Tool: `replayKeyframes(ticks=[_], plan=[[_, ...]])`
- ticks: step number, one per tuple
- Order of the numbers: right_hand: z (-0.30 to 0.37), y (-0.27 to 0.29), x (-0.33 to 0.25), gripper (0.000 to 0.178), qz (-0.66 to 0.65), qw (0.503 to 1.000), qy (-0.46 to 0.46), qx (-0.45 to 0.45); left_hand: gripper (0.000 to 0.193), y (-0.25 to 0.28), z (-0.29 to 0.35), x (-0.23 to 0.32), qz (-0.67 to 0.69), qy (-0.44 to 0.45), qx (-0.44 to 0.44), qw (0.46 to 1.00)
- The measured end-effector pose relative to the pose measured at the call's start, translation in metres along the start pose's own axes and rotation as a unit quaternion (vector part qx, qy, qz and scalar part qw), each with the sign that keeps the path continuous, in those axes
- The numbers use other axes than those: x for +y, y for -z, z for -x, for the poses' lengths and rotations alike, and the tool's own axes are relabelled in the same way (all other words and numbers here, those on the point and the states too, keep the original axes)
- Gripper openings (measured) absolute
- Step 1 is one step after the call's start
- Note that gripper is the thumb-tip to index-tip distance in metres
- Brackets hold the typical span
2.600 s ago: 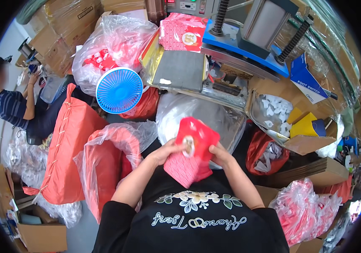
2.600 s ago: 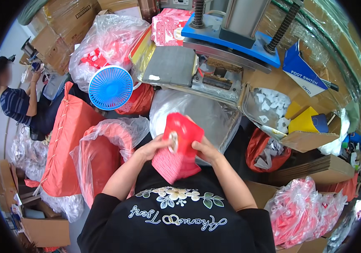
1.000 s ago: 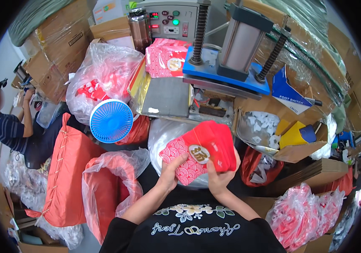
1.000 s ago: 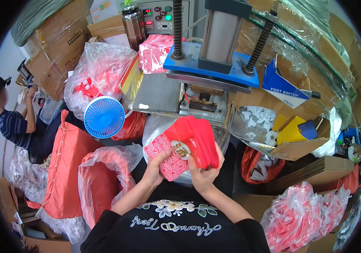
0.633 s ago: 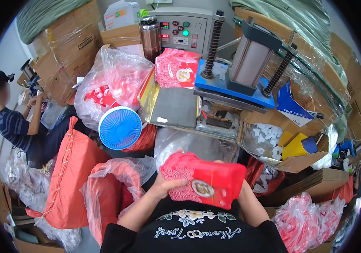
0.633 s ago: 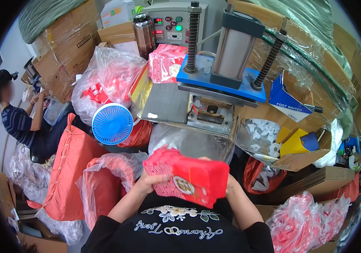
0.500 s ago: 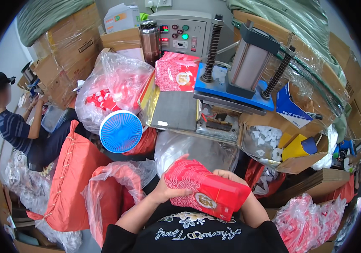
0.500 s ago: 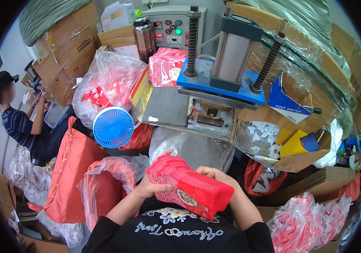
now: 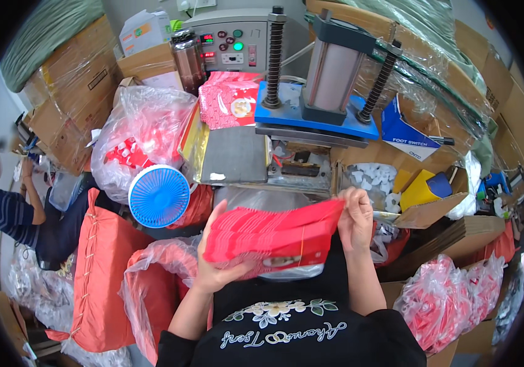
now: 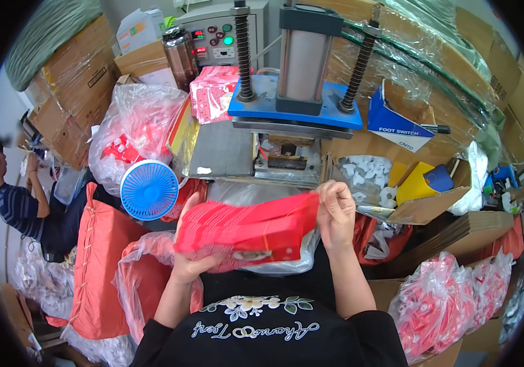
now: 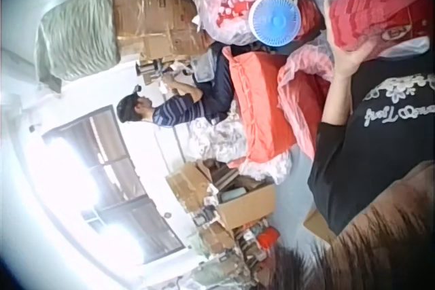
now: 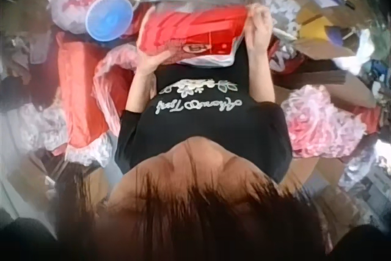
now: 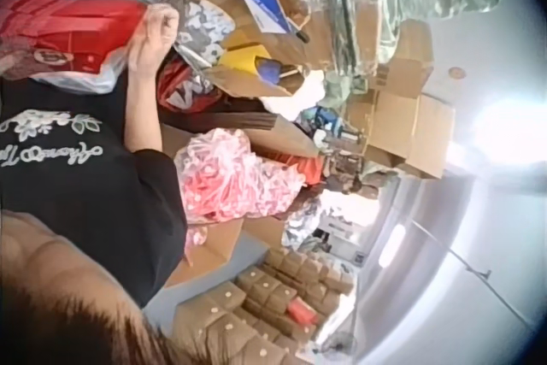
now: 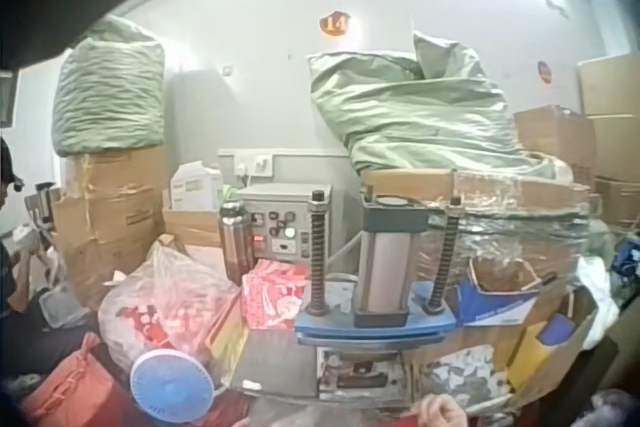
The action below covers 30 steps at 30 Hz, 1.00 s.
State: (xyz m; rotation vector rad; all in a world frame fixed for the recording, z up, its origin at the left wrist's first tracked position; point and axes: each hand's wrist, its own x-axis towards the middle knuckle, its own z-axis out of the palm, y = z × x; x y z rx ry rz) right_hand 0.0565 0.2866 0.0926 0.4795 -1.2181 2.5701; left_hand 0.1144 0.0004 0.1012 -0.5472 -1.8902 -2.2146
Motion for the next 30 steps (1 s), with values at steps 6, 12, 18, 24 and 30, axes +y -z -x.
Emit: replayKeyframes(ticks=[6,12,18,24,30], plan=[[0.005,0.020,-0.056,0.029,-0.089,0.996,0.006,-0.022,0.109,0.020,0.013,0.020,0.104,0.004,0.070,0.992],[0.044,-0.066,0.017,0.028,0.256,0.947,-0.189,-0.039,0.105,-0.008,-0.008,0.013,-0.126,-0.045,0.149,0.980],[0.040,-0.054,0.074,0.007,0.340,0.940,0.021,-0.024,0.097,0.003,-0.002,-0.002,-0.160,-0.012,0.171,0.972],[-0.020,0.048,-0.047,0.004,0.566,0.794,0.152,0.163,0.094,0.076,-0.022,-0.001,-0.103,0.005,0.196,0.975],[-0.067,0.137,-0.200,0.008,0.853,0.459,0.177,0.173,0.090,0.088,-0.108,0.014,-0.279,-0.091,0.200,0.935]])
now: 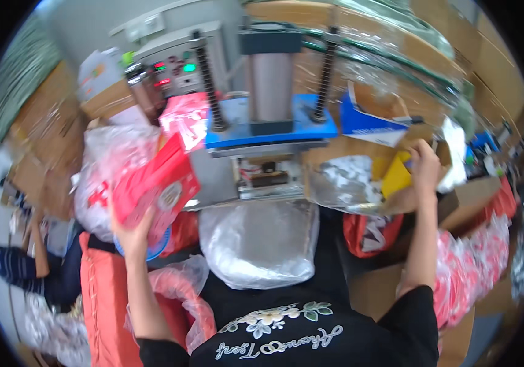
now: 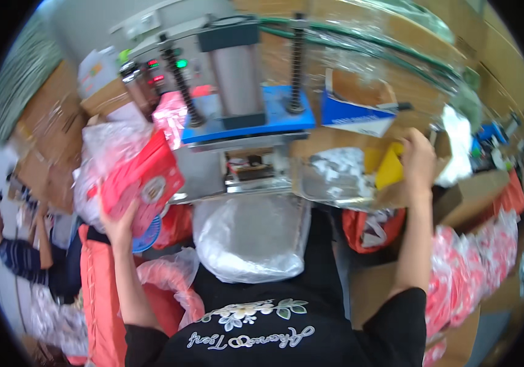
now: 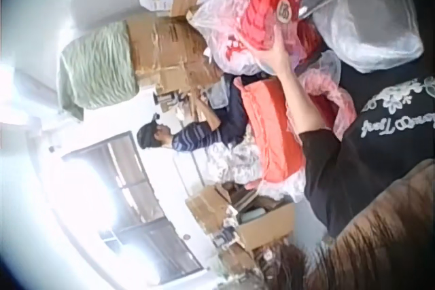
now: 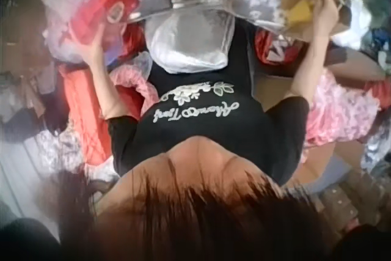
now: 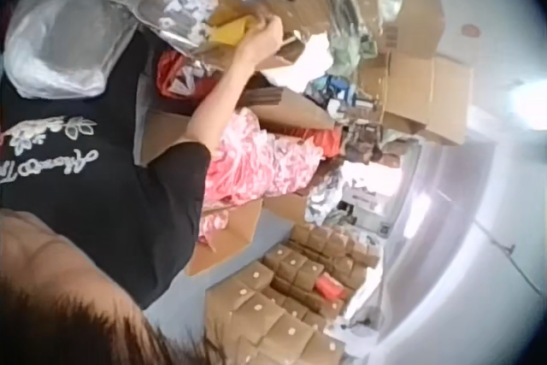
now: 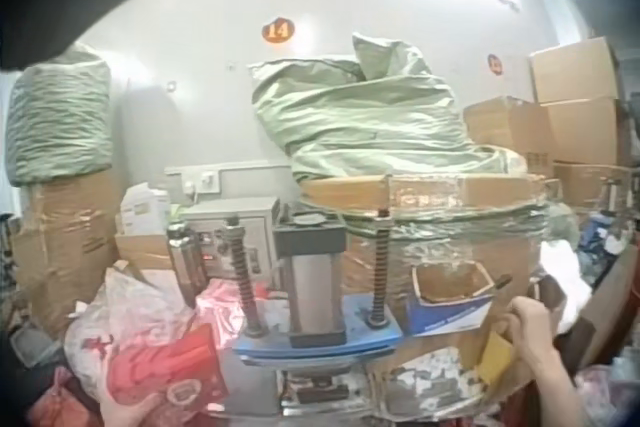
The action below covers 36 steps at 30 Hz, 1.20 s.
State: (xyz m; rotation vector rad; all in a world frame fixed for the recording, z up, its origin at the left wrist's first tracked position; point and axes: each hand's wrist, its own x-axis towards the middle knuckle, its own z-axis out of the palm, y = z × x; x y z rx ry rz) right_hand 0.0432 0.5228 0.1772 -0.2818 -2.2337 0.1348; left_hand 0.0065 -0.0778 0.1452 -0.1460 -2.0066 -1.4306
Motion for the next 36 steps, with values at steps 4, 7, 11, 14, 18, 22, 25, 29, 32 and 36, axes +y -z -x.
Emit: replayKeyframes(ticks=[4,7,11,14,18,22,25,29,32,36], plan=[[-0.001,-0.031,0.081,0.016,0.200,0.957,0.017,-0.208,0.094,-0.034,-0.061,-0.010,-0.019,-0.028,-0.052,0.998],[-0.005,-0.033,0.067,0.023,0.166,0.961,0.012,-0.221,0.099,-0.055,-0.093,-0.034,0.075,0.051,-0.102,0.991],[0.002,-0.021,0.047,0.019,0.097,0.983,0.044,-0.151,0.097,-0.084,-0.129,-0.069,0.065,0.108,-0.133,0.983],[-0.001,-0.016,0.040,0.021,0.062,0.984,0.025,-0.165,0.094,-0.111,-0.148,-0.106,0.157,0.135,-0.202,0.957],[-0.006,-0.014,0.020,0.016,0.009,0.988,0.040,-0.150,0.094,-0.135,-0.168,-0.193,0.066,0.055,-0.180,0.980],[0.008,-0.004,-0.004,0.012,-0.029,0.992,0.022,-0.121,0.122,-0.152,-0.161,-0.130,-0.281,0.038,-0.140,0.949],[0.021,-0.002,-0.022,0.012,-0.071,0.992,0.049,-0.087,0.128,-0.151,-0.140,-0.089,-0.389,0.020,-0.099,0.916],[0.038,0.004,-0.059,0.011,-0.131,0.986,0.045,-0.097,0.086,-0.164,-0.130,-0.102,-0.538,-0.183,-0.134,0.812],[0.049,0.000,-0.078,0.009,-0.145,0.979,0.079,-0.120,0.072,-0.179,-0.116,-0.120,-0.526,-0.187,-0.186,0.808],[0.067,-0.010,-0.097,0.008,-0.194,0.963,0.071,-0.171,0.069,-0.187,-0.109,-0.116,-0.525,-0.183,-0.256,0.791]])
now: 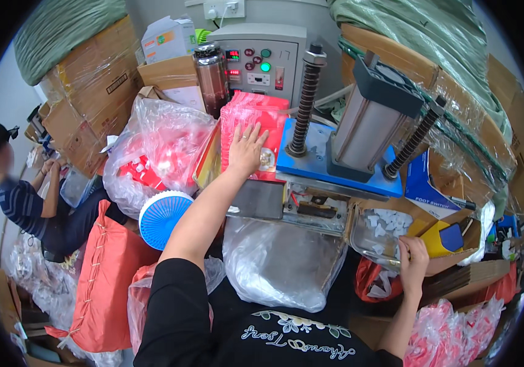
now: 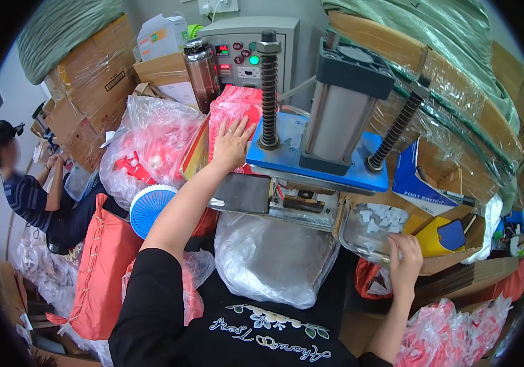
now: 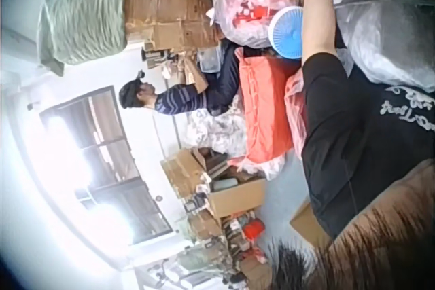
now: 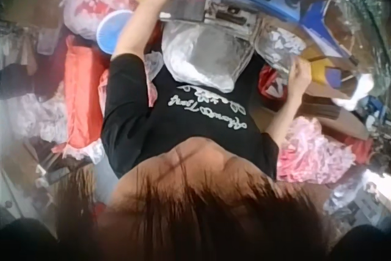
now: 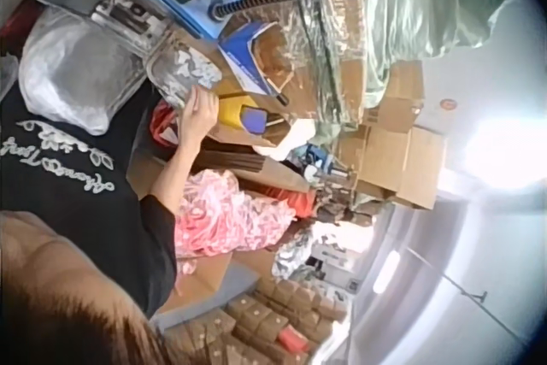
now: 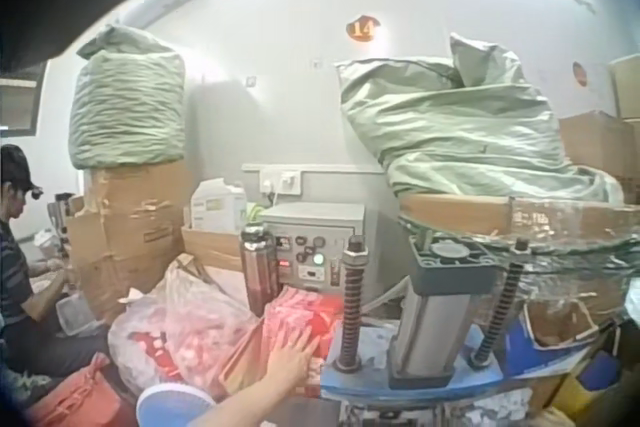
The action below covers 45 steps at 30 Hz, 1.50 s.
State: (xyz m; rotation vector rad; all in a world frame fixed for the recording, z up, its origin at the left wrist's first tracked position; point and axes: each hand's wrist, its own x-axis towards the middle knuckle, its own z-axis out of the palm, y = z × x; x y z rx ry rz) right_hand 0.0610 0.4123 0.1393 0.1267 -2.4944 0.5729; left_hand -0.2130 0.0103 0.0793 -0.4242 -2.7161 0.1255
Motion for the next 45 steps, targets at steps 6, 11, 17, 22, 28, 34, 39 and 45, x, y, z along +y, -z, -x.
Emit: replayKeyframes(ticks=[6,11,17,22,28,34,39,45], plan=[[0.000,-0.033,0.011,0.011,0.013,0.999,-0.014,-0.051,0.046,-0.033,0.031,-0.003,-0.011,-0.100,0.073,0.992],[-0.008,-0.059,0.020,0.015,0.015,0.997,-0.078,-0.019,0.020,-0.022,0.054,-0.005,0.011,-0.066,-0.013,0.998],[-0.002,-0.098,0.052,0.027,0.166,0.982,-0.057,-0.070,0.028,-0.004,0.076,0.017,0.106,0.010,0.099,0.989],[0.002,-0.110,0.057,0.022,0.023,0.996,-0.063,-0.057,0.070,0.020,0.161,0.067,0.209,0.012,0.058,0.976],[-0.008,-0.105,0.046,0.014,-0.189,0.978,-0.081,-0.016,0.044,0.024,0.178,0.053,0.337,0.038,0.127,0.932],[-0.013,-0.087,-0.022,0.034,-0.387,0.908,-0.151,-0.050,0.011,0.083,0.182,0.109,0.702,0.165,0.047,0.691],[-0.020,-0.071,-0.083,0.021,-0.317,0.925,-0.041,-0.205,0.009,0.038,0.207,0.144,0.685,0.177,-0.050,0.705],[-0.017,-0.107,-0.065,0.027,-0.398,0.846,-0.109,-0.337,0.018,0.018,0.220,0.148,0.705,0.133,-0.183,0.672]])
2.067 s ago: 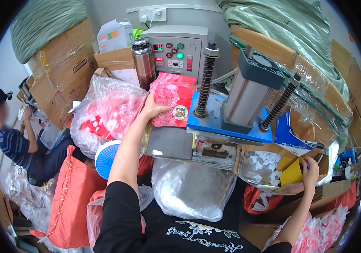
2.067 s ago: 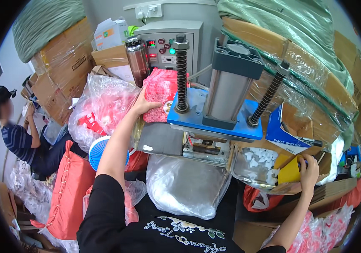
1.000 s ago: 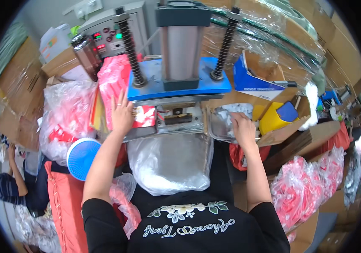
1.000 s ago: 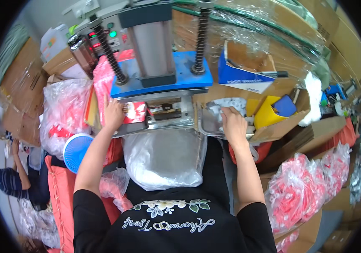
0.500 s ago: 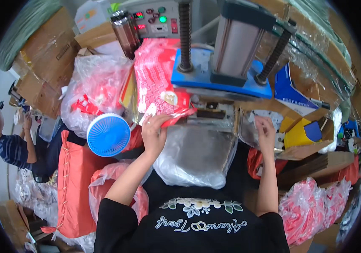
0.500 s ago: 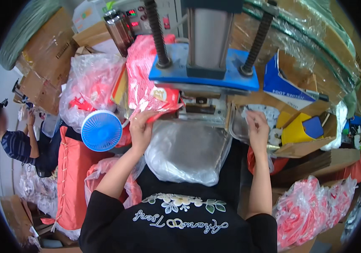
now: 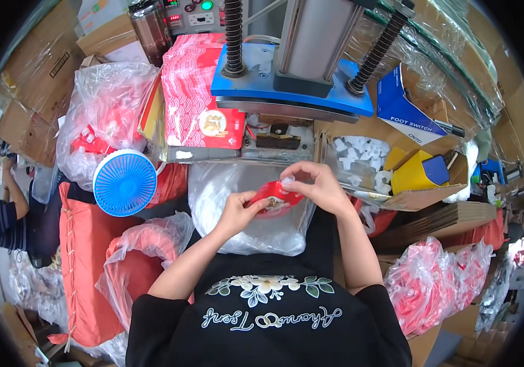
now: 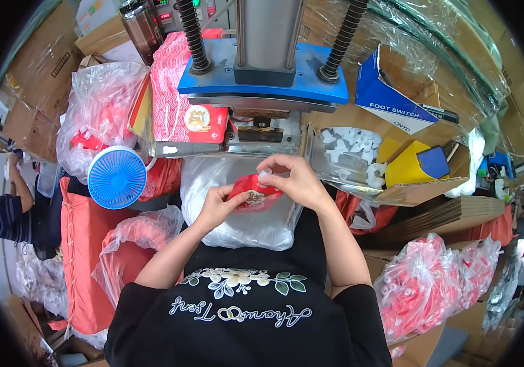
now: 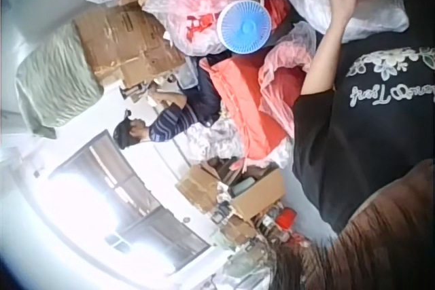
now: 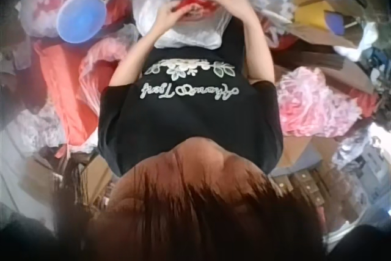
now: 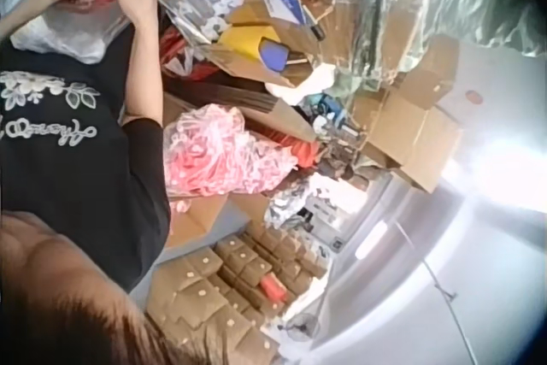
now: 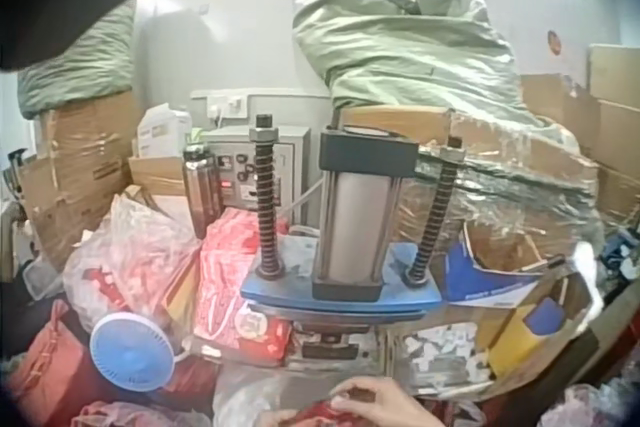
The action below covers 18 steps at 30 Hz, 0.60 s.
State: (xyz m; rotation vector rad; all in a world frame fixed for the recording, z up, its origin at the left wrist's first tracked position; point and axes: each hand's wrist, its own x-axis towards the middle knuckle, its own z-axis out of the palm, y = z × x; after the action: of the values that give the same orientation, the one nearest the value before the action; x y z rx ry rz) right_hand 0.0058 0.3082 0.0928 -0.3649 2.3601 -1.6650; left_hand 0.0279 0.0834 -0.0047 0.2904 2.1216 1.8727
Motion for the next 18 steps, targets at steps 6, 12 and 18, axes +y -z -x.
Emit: replayKeyframes(ticks=[6,12,18], plan=[[-0.004,0.016,0.013,0.032,0.119,0.964,0.081,0.222,0.025,-0.007,-0.035,0.035,0.160,0.087,0.056,0.982],[0.039,0.064,0.004,0.025,0.385,0.868,-0.032,0.313,0.022,-0.009,-0.067,0.058,0.363,0.145,0.077,0.917],[0.048,0.063,0.052,0.019,0.469,0.840,-0.130,0.242,0.020,-0.003,-0.074,0.050,0.349,0.146,0.081,0.922]])
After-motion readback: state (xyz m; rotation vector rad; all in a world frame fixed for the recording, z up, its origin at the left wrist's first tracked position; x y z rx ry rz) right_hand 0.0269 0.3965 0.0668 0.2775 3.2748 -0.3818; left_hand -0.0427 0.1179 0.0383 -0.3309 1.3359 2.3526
